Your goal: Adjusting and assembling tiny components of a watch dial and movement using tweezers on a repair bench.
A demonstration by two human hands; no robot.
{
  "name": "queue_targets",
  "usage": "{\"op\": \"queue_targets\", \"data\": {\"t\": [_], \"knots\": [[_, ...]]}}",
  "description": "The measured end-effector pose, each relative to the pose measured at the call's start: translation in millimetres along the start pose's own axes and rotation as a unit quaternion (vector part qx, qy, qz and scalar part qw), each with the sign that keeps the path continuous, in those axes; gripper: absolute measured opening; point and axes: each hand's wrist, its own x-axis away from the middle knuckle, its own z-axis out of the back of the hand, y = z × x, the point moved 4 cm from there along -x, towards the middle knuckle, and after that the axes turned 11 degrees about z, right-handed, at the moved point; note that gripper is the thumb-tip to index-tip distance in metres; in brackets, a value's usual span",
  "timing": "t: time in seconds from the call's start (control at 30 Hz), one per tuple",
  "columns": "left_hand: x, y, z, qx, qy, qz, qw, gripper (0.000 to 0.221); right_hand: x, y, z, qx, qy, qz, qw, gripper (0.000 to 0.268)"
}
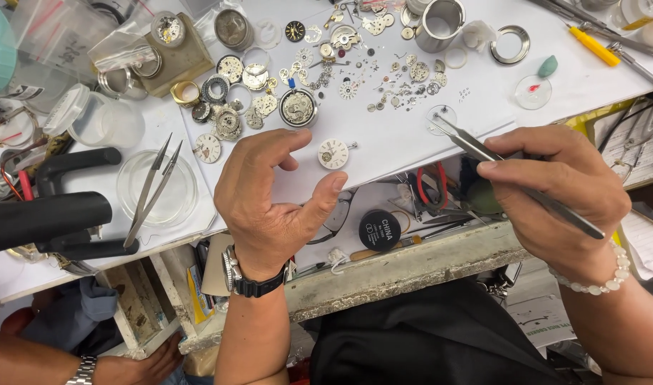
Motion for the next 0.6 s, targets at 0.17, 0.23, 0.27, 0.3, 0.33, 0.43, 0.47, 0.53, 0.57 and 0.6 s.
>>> {"op": "queue_targets", "data": {"t": [0.17,0.23,0.27,0.3,0.33,0.43,0.47,0.53,0.57,0.6], "knots": [[0.5,0.7,0.6,0.003,0.002,-0.004,1.0,0.036,4.5,2.5,-1.2,-0.003,-0.009,0.009,1.0,0.029],[0.2,0.8,0.9,0.004,0.001,-0.004,1.0,0.037,5.3,4.1,-1.4,-0.015,-0.007,0.016,1.0,0.026],[0.3,0.6,0.9,0.003,0.002,-0.004,1.0,0.037,5.9,3.8,-2.1,-0.015,-0.007,0.017,1.0,0.026],[0.5,0.5,0.8,0.0,0.003,-0.005,1.0,0.037,6.7,4.1,-2.5,-0.013,-0.003,0.012,1.0,0.026],[1.0,0.3,1.0,-0.003,0.003,-0.006,1.0,0.036,7.7,4.0,-3.1,-0.012,0.0,0.006,1.0,0.025],[0.7,1.3,1.6,0.0,0.001,-0.007,1.0,0.036,7.6,3.4,-3.0,-0.01,0.004,0.002,1.0,0.024],[0.5,1.7,1.7,0.0,0.001,-0.007,1.0,0.036,8.5,4.0,-3.0,-0.01,0.004,0.002,1.0,0.024],[0.4,2.8,2.1,-0.005,0.005,-0.011,1.0,0.036,10.4,5.6,-2.4,-0.011,0.012,-0.003,1.0,0.022],[0.6,2.6,2.4,-0.005,0.006,-0.01,1.0,0.036,7.8,3.3,-1.9,-0.011,0.012,-0.003,1.0,0.022],[0.7,2.4,2.6,-0.003,0.003,-0.009,1.0,0.036,5.2,0.9,-1.3,-0.008,0.013,-0.001,1.0,0.018]]}}
